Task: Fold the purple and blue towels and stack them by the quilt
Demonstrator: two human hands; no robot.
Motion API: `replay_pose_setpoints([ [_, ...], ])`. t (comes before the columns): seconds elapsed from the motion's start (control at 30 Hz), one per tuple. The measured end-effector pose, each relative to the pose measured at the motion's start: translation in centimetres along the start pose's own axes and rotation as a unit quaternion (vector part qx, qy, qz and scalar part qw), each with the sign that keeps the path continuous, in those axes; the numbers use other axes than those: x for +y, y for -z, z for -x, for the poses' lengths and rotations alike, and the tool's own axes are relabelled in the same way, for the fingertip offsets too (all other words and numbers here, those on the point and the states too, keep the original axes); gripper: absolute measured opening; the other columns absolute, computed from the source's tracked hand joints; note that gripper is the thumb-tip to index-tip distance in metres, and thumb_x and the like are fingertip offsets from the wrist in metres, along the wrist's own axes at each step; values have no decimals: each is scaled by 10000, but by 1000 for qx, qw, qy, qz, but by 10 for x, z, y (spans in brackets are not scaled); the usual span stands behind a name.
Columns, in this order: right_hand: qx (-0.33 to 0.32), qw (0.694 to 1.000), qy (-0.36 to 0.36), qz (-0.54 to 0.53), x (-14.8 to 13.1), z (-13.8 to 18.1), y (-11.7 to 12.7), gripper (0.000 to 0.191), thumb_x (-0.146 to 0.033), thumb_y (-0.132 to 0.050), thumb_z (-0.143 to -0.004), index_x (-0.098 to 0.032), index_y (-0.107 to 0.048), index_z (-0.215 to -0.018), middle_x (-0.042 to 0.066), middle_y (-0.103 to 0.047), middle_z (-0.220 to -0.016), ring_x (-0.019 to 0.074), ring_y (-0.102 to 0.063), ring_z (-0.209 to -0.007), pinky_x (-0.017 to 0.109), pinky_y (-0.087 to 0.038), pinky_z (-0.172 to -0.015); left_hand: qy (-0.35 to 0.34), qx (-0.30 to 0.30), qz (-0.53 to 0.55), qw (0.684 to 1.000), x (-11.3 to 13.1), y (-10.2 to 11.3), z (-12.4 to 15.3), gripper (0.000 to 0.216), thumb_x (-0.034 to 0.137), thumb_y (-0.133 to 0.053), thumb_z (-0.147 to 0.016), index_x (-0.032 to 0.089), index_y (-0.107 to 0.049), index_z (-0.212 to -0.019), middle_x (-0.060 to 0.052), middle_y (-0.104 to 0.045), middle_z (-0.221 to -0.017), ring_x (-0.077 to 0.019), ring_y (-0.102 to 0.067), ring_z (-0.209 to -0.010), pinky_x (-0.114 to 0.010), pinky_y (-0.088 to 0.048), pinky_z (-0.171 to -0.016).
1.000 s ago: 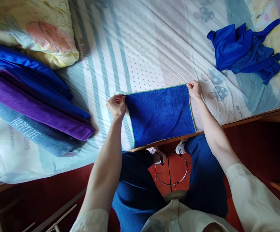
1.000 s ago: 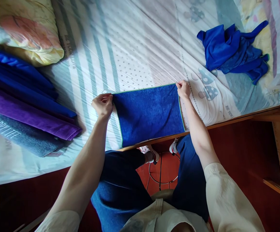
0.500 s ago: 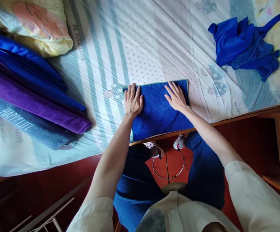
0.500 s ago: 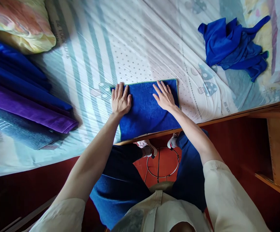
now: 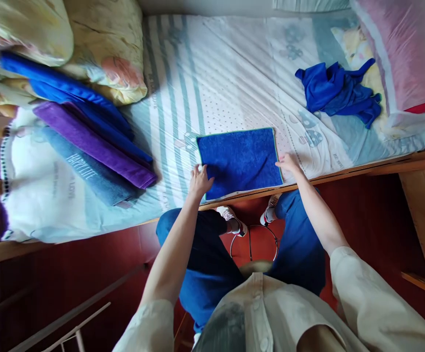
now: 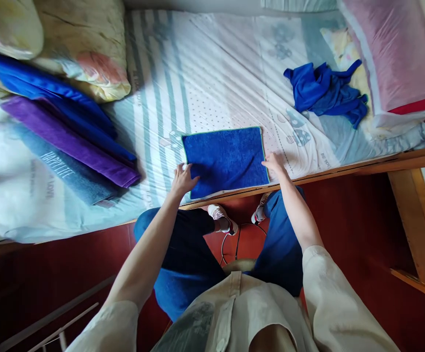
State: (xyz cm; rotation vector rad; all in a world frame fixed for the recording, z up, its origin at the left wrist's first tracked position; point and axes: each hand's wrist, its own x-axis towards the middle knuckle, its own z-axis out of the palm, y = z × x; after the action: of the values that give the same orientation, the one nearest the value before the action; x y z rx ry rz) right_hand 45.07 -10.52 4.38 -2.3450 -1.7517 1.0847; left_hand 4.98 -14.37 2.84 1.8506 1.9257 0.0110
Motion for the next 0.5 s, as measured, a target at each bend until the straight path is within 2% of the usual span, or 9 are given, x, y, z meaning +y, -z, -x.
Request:
replay_pose_setpoints([
  [0.07, -71, 997, -43, -4, 10, 20, 1, 433, -281, -851, -810, -156, -680, -1188, 37, -750, -837, 202, -748, -822, 324, -606, -837, 32, 2, 7, 999, 0, -3, 21, 670, 309, -648, -858, 63, -494, -1462, -274, -588, -1410, -403, -537, -1396, -545, -423, -1186],
  [0.13, -92, 994, -55, -19, 16, 34, 0, 498, -259, -906, -753, -171, -674, -1185, 6, -739, -773, 178, -741, -761, 285, -599, -788, 61, 9, 20, 998, 2, -6, 39, 630, 308, -652, -856, 77, -522, -1427, -249, -659, -1291, -390, -609, -1303, -521, -482, -1128],
  [0.2, -67, 996, -48, -38, 19, 43, 0, 520, -244, -926, -724, -190, -672, -1174, 3, -755, -820, 166, -746, -784, 273, -598, -795, 80, 13, 35, 996, 5, -7, 51, 572, 297, -654, -852, 87, -561, -1376, -226, -702, -1206, -371, -641, -1255, -485, -510, -1090],
  [0.3, -36, 997, -39, -49, 18, 51, -2, 481, -231, -897, -753, -196, -669, -1175, 26, -778, -937, 162, -752, -830, 286, -604, -841, 103, 12, 66, 992, 8, -5, 63, 499, 258, -647, -851, 103, -595, -1323, -181, -750, -1100, -324, -691, -1174, -422, -526, -1047],
  [0.43, -40, 997, -30, -52, 16, 60, -5, 468, -184, -865, -778, -188, -664, -1200, 29, -785, -939, 151, -750, -788, 276, -607, -840, 128, 7, 98, 987, 9, 1, 73, 463, 231, -650, -861, 161, -618, -1318, -122, -784, -1046, -287, -732, -1098, -382, -530, -1002],
  [0.5, -31, 998, -28, -45, 14, 63, -7, 469, -163, -866, -765, -194, -671, -1190, 41, -788, -974, 173, -761, -867, 290, -602, -883, 136, -1, 106, 985, 9, 4, 76, 449, 223, -650, -867, 187, -636, -1314, -107, -793, -1047, -287, -733, -1110, -377, -528, -1000],
])
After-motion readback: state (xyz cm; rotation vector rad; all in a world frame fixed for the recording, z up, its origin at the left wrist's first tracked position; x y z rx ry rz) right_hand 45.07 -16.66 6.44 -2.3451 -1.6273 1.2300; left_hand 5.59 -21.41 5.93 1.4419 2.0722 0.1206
